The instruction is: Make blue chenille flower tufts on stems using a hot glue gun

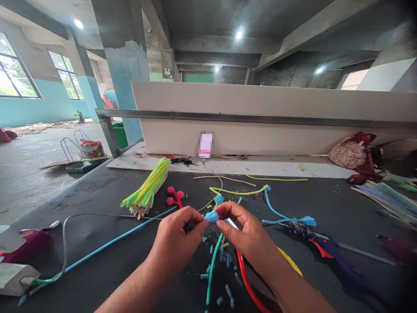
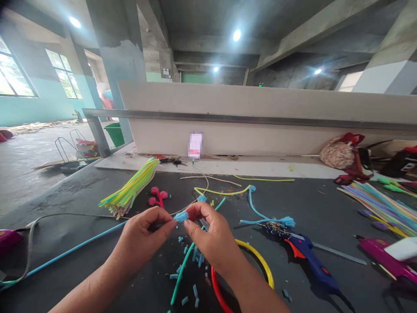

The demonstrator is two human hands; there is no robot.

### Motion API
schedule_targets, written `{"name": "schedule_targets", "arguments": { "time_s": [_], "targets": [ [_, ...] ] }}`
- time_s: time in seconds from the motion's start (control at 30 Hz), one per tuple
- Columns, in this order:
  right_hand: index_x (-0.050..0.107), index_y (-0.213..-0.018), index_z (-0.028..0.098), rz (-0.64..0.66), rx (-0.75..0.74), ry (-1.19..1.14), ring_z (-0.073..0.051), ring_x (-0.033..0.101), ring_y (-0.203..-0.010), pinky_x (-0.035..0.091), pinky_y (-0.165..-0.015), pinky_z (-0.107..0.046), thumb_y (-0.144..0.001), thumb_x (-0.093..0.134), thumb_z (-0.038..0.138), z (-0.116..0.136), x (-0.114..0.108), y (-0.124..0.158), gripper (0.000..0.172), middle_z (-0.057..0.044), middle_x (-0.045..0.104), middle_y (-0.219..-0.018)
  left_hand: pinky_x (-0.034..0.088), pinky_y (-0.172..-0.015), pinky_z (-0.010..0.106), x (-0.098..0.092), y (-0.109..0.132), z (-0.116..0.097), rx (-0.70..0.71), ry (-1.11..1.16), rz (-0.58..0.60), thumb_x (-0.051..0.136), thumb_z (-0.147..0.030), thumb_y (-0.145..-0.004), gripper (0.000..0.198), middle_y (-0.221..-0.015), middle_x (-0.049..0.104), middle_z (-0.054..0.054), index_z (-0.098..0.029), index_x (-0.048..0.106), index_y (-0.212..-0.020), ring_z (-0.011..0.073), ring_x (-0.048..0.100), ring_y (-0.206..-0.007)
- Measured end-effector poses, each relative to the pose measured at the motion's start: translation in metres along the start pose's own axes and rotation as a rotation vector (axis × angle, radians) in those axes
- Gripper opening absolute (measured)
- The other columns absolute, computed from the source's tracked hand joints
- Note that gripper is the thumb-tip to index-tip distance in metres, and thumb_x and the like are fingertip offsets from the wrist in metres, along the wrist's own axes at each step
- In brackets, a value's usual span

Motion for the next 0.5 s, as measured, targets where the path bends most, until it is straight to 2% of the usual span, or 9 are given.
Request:
{"name": "schedule_targets", "arguments": {
  "time_s": [0.33,0.5],
  "targets": [
    [0.056,-0.083,0.022,0.009,0.007,-0.028,-0.016,0.055,-0.079,0.045,-0.075,-0.030,-0.077,0.054,0.019,-0.0044,0.0042,-0.0015,0.007,0.001,0.058,-0.079,0.034,-0.053,0.019,0.0020,-0.0006,-0.0003,0.022,0.003,-0.004,0.059,-0.027,-0.072,0.013,-0.056,0.055,-0.003,-0.018,0.060,-0.062,0.0089,0.045,-0.053],
    [0.054,-0.081,0.021,0.003,0.029,-0.020,-0.015,0.053,-0.077,0.043,-0.073,-0.030,-0.075,0.054,0.018,-0.0063,0.0043,-0.0028,0.008,0.002,0.056,-0.077,0.034,-0.055,0.021,0.0055,-0.0035,0.0061,-0.004,-0.003,0.012,0.058,-0.028,-0.073,0.013,-0.059,0.057,-0.003,-0.018,0.060,-0.064,0.0103,0.046,-0.056]
  ]
}}
Point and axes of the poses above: each hand's wrist, its own y-axis away from the middle knuckle, its own x-axis out of the palm, z = x × y, the point moved 9 cm from there along -y, towards the middle knuckle
